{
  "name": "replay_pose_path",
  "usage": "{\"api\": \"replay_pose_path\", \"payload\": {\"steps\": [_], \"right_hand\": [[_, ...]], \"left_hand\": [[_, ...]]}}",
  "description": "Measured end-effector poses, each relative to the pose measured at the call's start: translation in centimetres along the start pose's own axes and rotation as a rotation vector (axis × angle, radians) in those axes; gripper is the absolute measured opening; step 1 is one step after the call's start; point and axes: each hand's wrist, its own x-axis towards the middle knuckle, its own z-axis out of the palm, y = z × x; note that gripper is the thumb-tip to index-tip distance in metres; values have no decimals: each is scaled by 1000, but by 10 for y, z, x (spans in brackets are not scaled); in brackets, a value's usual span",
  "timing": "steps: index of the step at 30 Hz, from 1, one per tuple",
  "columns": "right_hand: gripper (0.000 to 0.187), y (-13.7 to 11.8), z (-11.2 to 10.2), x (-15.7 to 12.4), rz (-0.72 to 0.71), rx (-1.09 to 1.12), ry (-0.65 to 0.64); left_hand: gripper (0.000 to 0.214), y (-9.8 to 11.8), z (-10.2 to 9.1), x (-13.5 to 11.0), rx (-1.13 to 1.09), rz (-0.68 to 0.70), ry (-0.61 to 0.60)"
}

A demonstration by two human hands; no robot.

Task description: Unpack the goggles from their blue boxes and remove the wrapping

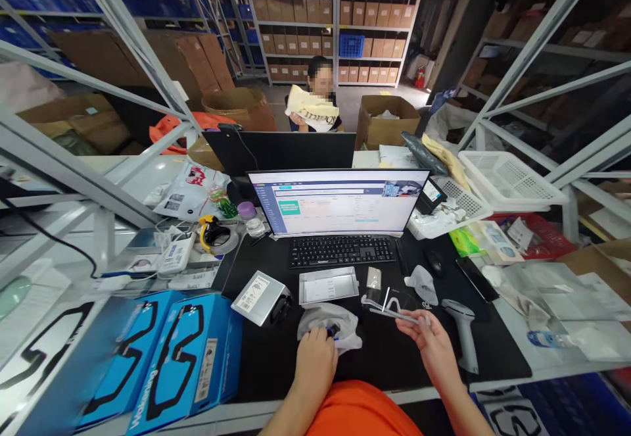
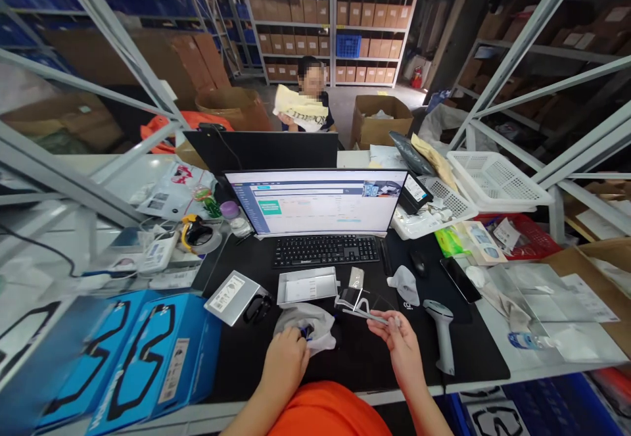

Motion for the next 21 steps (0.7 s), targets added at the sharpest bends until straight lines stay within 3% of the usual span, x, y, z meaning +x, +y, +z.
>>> {"api": "replay_pose_path", "payload": {"steps": [4, 9, 14, 16, 21], "right_hand": [[41, 3, -14, -11, 91, -33, -44], [44, -6, -27, -17, 199, -125, -173], [47, -2, -30, -20, 220, -165, -268], [48, 5, -25, -22, 220, -176, -260], [49, 28, -5, -24, 144, -102, -93]], "left_hand": [[13, 5, -2, -9, 28, -69, -13], [36, 11, -1, -4, -5, -50, 36], [14, 19, 4, 11, -186, -24, -44], [22, 18, 3, 17, -232, -71, -34], [35, 8, -1, 29, -398, -170, -5]]}}
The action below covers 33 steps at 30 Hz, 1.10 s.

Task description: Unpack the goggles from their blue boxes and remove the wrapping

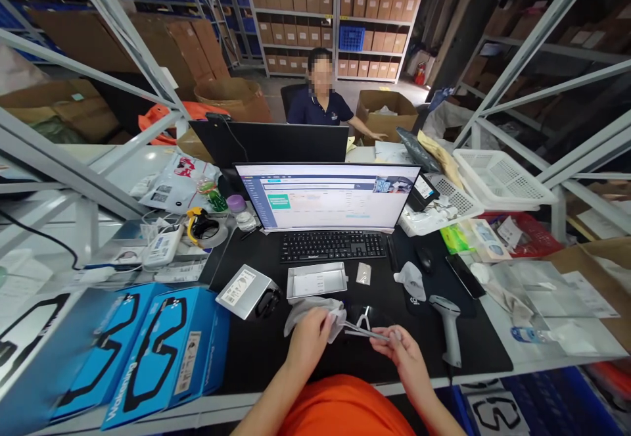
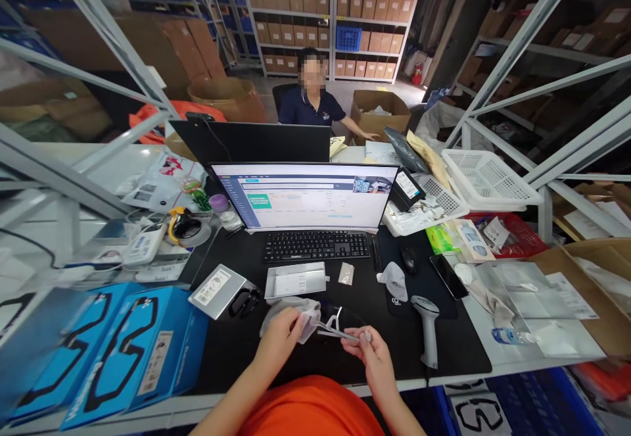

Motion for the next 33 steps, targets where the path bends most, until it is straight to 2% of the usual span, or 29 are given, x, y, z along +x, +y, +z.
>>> {"api": "replay_pose_path", "payload": {"steps": [3, 7, 13, 16, 19, 24, 29, 33], "right_hand": [[51, 8, 14, 0, -3, 45, 28], [50, 13, 27, -5, 7, 47, -2], [57, 25, 29, -4, -10, 11, -77], [57, 34, 32, -3, -35, -6, -54], [47, 41, 35, -5, -188, -125, -76], [28, 32, 32, -4, -506, -557, -334], [44, 14, 31, 8, -693, -829, -541], [56, 10, 36, 13, -805, -926, -575]], "left_hand": [[40, -2, -1, 5, -89, -27, 12], [40, -3, -1, 4, -159, -75, 53], [37, -6, -7, -5, -182, -156, 102], [36, -5, -10, -8, -211, -158, 91], [36, -3, -14, -9, -244, -149, 78], [38, -7, -26, -6, -275, -135, 59], [40, -16, -35, -4, -253, -115, -8], [38, -19, -48, 9, -154, -99, -85]]}}
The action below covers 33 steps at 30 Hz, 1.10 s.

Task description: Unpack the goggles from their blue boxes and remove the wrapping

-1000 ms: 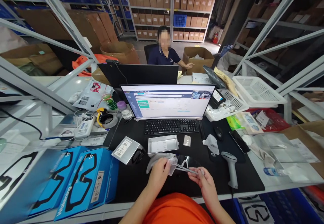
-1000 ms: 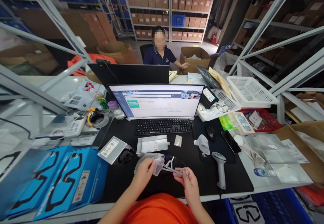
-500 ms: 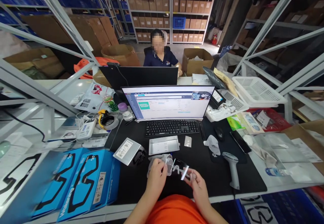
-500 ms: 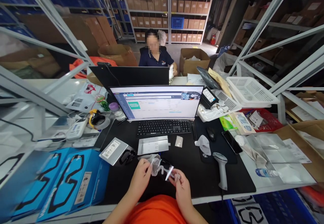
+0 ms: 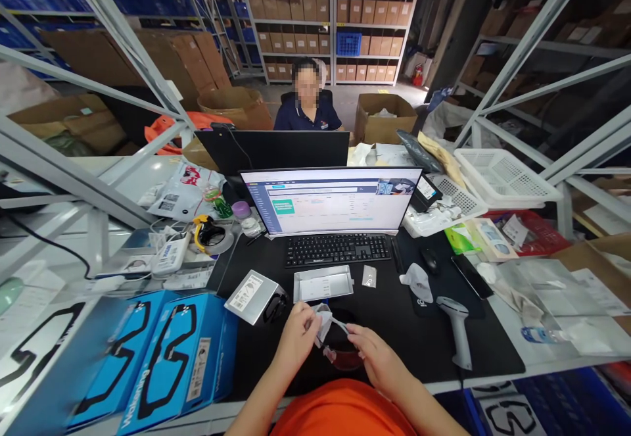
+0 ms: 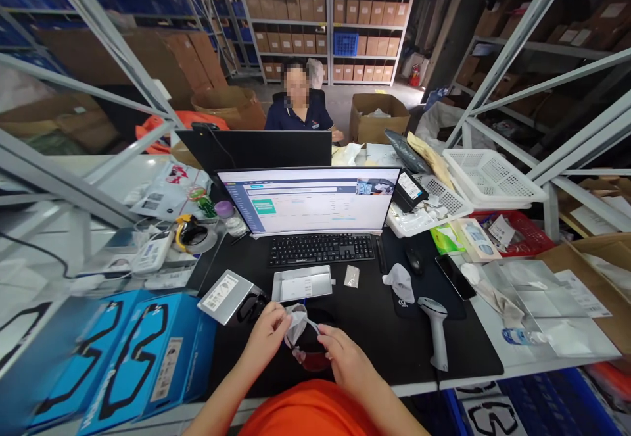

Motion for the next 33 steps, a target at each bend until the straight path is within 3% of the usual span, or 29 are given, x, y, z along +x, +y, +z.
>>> {"api": "replay_pose_path", "payload": {"steps": [4, 6, 9, 16, 19, 23, 28, 30, 33], "right_hand": [[54, -1, 4, 7, -49, -39, -17], [53, -1, 4, 11, -73, -52, -30], [53, -1, 4, 16, -75, -83, -48], [53, -4, 10, 20, 24, -24, -43], [46, -5, 16, 24, 141, 46, 32], [30, 4, 21, 30, 356, 207, 148], [52, 19, 31, 28, 654, 646, 301], [61, 21, 35, 26, 707, 747, 328], [66, 20, 39, 24, 734, 777, 355]], "left_hand": [[17, 7, -8, 28, 158, 49, -186], [26, 11, -5, 45, 240, 54, -295], [12, 13, 4, 63, 315, 39, -412], [15, 12, 8, 72, 89, 148, -623], [23, 13, 12, 74, -40, 143, -545], [28, 3, 6, 73, -129, 45, -261], [37, -28, -11, 28, -149, -140, 128], [34, -35, -4, 4, -152, -209, 181], [28, -37, 25, -14, -182, -275, 133]]}}
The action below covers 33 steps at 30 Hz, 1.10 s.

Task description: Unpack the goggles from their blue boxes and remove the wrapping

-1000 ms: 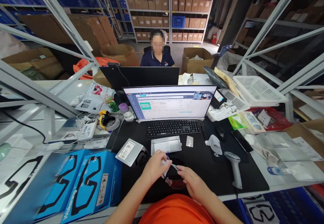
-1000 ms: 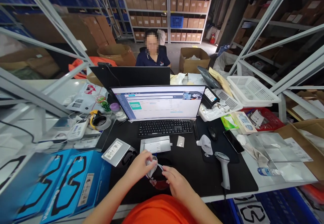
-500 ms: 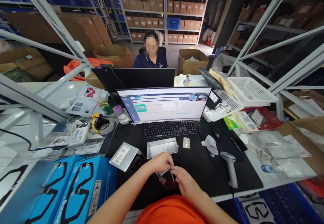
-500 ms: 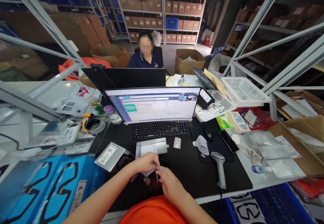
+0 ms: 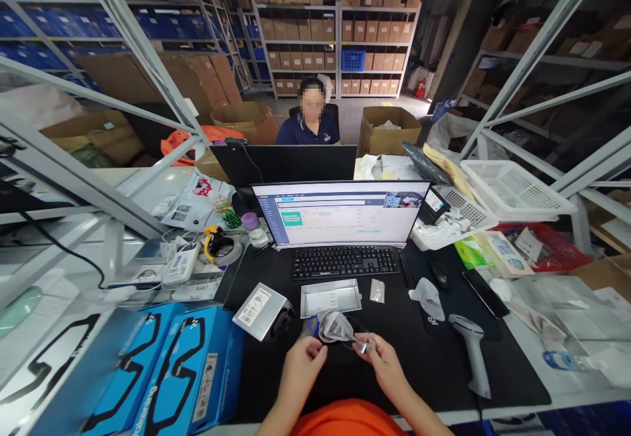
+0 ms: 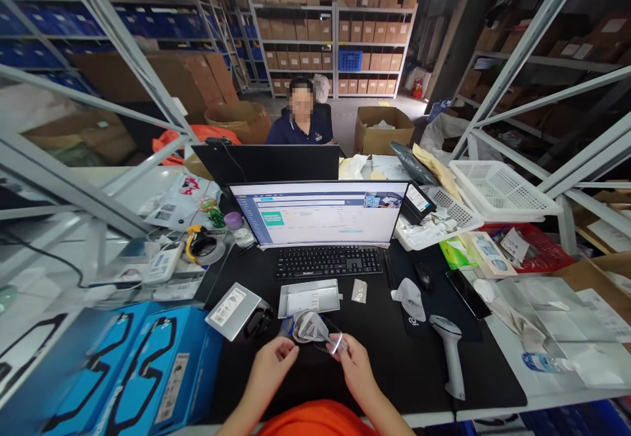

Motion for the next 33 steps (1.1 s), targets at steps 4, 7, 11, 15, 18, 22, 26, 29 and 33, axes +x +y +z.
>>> {"api": "replay_pose_path", "payload": {"steps": [4, 7, 11, 15, 18, 22, 26, 29, 33], "right_hand": [[62, 4, 2, -6, -49, -114, -60], [53, 6, 0, -12, -164, -311, -106], [40, 2, -4, -21, -299, -512, -190], [36, -6, -8, -22, -358, -557, -292], [33, -9, -10, -20, -366, -611, -281], [28, -15, -5, -17, -456, -804, -268], [31, -21, 6, -14, -593, -1042, -314], [32, -27, 15, -10, -649, -1152, -441], [29, -44, 22, -6, -663, -1202, -566]], "left_hand": [[41, -2, 36, 5, -8, -68, -3], [46, -2, 47, 10, 5, -90, 21], [43, 1, 46, 2, 29, 1, 24], [40, 7, 42, -14, 47, 188, -40], [39, 6, 37, -24, 54, 305, -85], [41, -8, 25, -38, 71, 331, -22], [37, -24, 11, -51, 228, 379, 177], [33, -29, -1, -58, 450, 499, 295], [34, -23, -17, -62, 674, 691, 326]]}}
